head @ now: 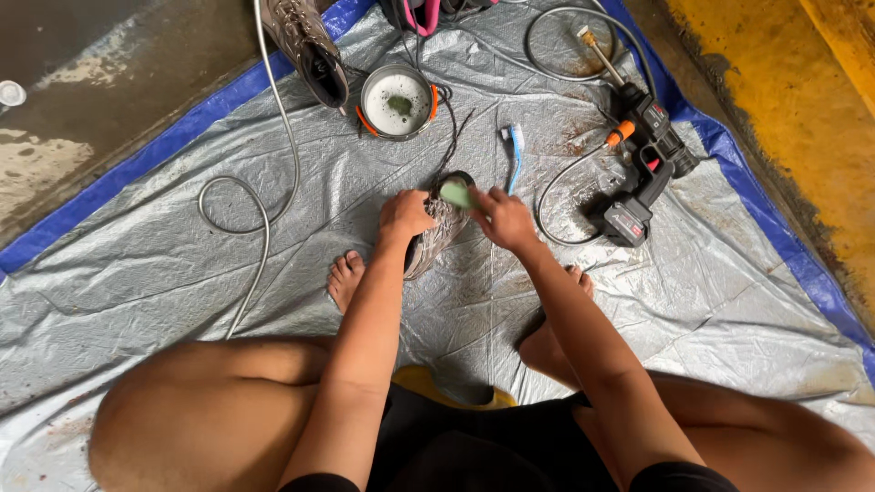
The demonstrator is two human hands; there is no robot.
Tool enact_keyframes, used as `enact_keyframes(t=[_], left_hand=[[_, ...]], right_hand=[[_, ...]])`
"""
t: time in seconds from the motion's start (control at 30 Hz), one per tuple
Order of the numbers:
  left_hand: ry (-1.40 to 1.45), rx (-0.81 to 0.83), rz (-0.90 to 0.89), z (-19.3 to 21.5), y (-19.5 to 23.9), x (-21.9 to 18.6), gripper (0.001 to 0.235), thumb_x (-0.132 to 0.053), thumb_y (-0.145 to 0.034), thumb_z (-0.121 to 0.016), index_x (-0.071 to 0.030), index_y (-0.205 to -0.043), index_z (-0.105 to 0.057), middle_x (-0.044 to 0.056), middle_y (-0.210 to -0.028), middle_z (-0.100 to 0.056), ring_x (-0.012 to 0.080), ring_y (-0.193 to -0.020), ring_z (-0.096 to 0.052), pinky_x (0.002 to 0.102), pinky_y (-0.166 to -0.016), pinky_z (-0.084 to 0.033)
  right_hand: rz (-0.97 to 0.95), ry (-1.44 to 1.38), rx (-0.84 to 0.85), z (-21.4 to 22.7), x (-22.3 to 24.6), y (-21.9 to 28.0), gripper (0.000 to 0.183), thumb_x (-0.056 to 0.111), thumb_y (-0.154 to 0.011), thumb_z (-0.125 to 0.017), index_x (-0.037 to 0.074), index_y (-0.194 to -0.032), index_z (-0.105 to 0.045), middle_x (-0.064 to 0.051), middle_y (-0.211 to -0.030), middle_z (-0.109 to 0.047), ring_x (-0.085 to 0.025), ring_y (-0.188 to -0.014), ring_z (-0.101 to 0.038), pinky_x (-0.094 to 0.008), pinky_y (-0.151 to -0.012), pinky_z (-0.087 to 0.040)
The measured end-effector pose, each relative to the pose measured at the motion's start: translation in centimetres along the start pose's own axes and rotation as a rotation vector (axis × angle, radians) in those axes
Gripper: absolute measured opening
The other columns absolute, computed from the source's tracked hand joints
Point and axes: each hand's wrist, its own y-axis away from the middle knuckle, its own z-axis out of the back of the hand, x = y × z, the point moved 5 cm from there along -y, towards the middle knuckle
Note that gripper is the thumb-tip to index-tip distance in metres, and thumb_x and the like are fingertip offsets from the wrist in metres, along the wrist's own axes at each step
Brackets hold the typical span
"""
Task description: The person scrubs a brown hiking boot with a green brush, repeatedly dipping it into a small container of soapy water. The person scrubs the toe, sides, and laces of the boot while sitting on a tarp.
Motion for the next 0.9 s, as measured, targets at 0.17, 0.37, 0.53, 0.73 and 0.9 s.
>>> enact_keyframes(t=[0.17, 0.37, 0.53, 0.73, 0.9], left_hand=[[0.026, 0.006, 0.015, 0.6, 1.1, -0.2, 0.08, -0.038, -0.078, -0.086, -0.03, -0.154, -0.065, 0.011, -0.153, -0.068, 0.0385, -0.14, -0.065, 0.055, -0.117, -0.054], [0.023, 0.038, 0.042, 0.7, -0.3, 0.5, 0.077, -0.041, -0.075, -0.085, -0.038, -0.15, -0.067, 0.005, -0.153, -0.069, 0.0335, -0.14, -0.066, 0.05, -0.116, -0.055], [0.067, 0.075, 0.054, 1.8, -0.6, 1.8, 0.08, -0.045, -0.072, -0.089, -0.034, -0.148, -0.069, 0.008, -0.152, -0.069, 0.0349, -0.141, -0.065, 0.051, -0.117, -0.055], [-0.266, 0.007, 0.081, 2.4, -1.4, 0.1, 0.051, -0.032, -0.095, -0.059, -0.026, -0.143, -0.074, 0.006, -0.144, -0.076, 0.0302, -0.141, -0.066, 0.058, -0.127, -0.034], [0.12, -0.018, -0.121, 6.8, 6.8, -2.9, 0.081, -0.047, -0.102, -0.051, -0.002, -0.169, -0.043, 0.025, -0.168, -0.051, 0.0465, -0.158, -0.043, 0.062, -0.131, -0.027]], right_hand=[[-0.023, 0.081, 0.009, 4.2, 0.9, 0.6, 0.042, 0.041, -0.103, -0.067, 0.025, -0.141, -0.071, -0.008, -0.098, -0.066, -0.037, -0.084, -0.076, -0.05, -0.077, -0.061], [-0.074, 0.035, 0.117, 2.1, -1.5, 1.0, 0.048, 0.041, -0.104, -0.068, 0.027, -0.149, -0.066, -0.011, -0.103, -0.067, -0.043, -0.09, -0.077, -0.057, -0.082, -0.063], [-0.188, -0.191, 0.236, 1.9, -0.6, 1.3, 0.053, 0.047, -0.107, -0.063, 0.033, -0.158, -0.056, -0.015, -0.116, -0.066, -0.054, -0.101, -0.073, -0.066, -0.09, -0.061], [-0.321, -0.315, 0.138, -0.3, -0.8, -1.6, 0.054, 0.051, -0.11, -0.064, 0.031, -0.16, -0.056, -0.013, -0.129, -0.058, -0.054, -0.111, -0.071, -0.065, -0.098, -0.062], [-0.31, -0.356, 0.099, 0.4, 0.0, -2.8, 0.054, 0.053, -0.111, -0.062, 0.025, -0.157, -0.061, -0.01, -0.124, -0.058, -0.052, -0.108, -0.072, -0.065, -0.094, -0.061]])
